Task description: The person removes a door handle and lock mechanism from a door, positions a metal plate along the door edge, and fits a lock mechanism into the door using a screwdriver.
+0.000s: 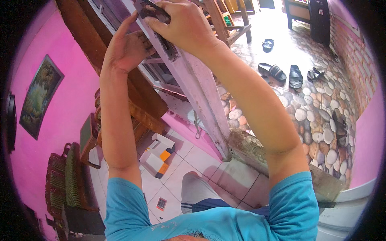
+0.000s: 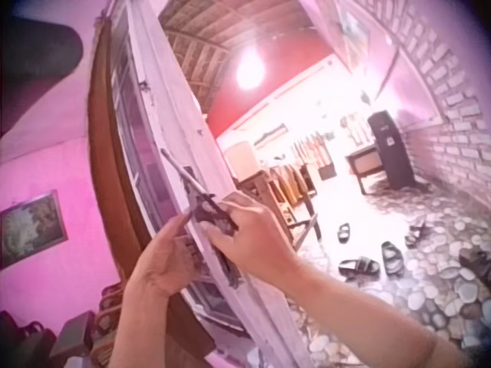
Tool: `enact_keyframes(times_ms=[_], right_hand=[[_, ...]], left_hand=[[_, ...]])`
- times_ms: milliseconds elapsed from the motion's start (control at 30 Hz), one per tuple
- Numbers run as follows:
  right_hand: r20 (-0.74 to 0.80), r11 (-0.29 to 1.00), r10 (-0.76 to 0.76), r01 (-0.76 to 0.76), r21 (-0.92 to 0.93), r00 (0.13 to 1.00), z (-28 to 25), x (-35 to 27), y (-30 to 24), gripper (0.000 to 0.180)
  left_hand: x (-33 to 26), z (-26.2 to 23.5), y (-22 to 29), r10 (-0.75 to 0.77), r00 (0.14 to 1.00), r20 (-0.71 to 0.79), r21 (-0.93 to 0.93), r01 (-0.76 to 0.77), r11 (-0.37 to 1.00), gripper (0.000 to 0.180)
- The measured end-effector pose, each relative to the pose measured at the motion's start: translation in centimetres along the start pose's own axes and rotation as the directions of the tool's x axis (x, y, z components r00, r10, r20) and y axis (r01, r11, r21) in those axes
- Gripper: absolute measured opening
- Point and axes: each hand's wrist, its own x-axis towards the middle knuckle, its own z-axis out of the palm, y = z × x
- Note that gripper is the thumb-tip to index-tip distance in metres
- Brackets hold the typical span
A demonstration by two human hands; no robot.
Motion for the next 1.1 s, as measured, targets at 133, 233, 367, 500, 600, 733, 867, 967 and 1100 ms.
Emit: enact_keyframes(times_ms=[133,233,367,500,600,733,867,967,1100], right_hand=[[0.023,0.997,-0.038,0.039,-0.066,0.999,0.0,0.1,0.4,0.024],[0.023,0.995,-0.055,0.056,-0.078,0.998,0.3,0.0,0.6,0.023],[-0.014,0.999,-0.018,0.017,-0.05,1.0,0.3,-0.1,0.4,0.022],[-0.002,0.994,-0.06,0.059,-0.095,0.998,0.7,-0.3,0.2,0.022],[-0.056,0.991,-0.039,0.031,-0.13,0.998,1.3,-0.9,-0.2,0.021],[-0.117,0.986,0.066,-0.083,-0.144,0.991,1.9,-1.3,-0.4,0.028],[-0.107,0.971,0.185,-0.199,-0.133,0.977,2.4,-1.8,1.3,0.046],[-0.093,0.962,0.236,-0.246,-0.116,0.967,2.6,-2.0,1.3,0.045],[-0.11,0.964,0.22,-0.233,-0.128,0.969,2.5,-2.0,1.3,0.043]], left_hand=[[-0.1,0.9,-0.2,0.054,0.997,-0.046,0.024,-0.053,0.998,0.079],[-0.1,0.6,-0.1,0.049,0.998,-0.034,0.038,-0.048,0.998,0.076],[-0.9,3.1,-0.2,0.096,0.989,-0.117,0.013,-0.095,0.995,0.043],[0.2,0.5,0.3,0.05,0.999,0.002,0.058,-0.05,0.997,0.051],[0.2,0.3,0.2,-0.002,1.0,0.031,0.039,0.001,0.999,0.051],[0.3,-0.1,-0.2,0.073,0.996,-0.049,0.114,-0.067,0.991,0.07],[0.6,0.1,-0.3,0.079,0.996,-0.043,0.108,-0.073,0.991,0.072],[0.7,-0.1,-0.2,0.056,0.997,-0.049,0.125,-0.049,0.991,0.077],[0.6,0.0,-0.2,0.067,0.997,-0.043,0.126,-0.061,0.99,0.081]])
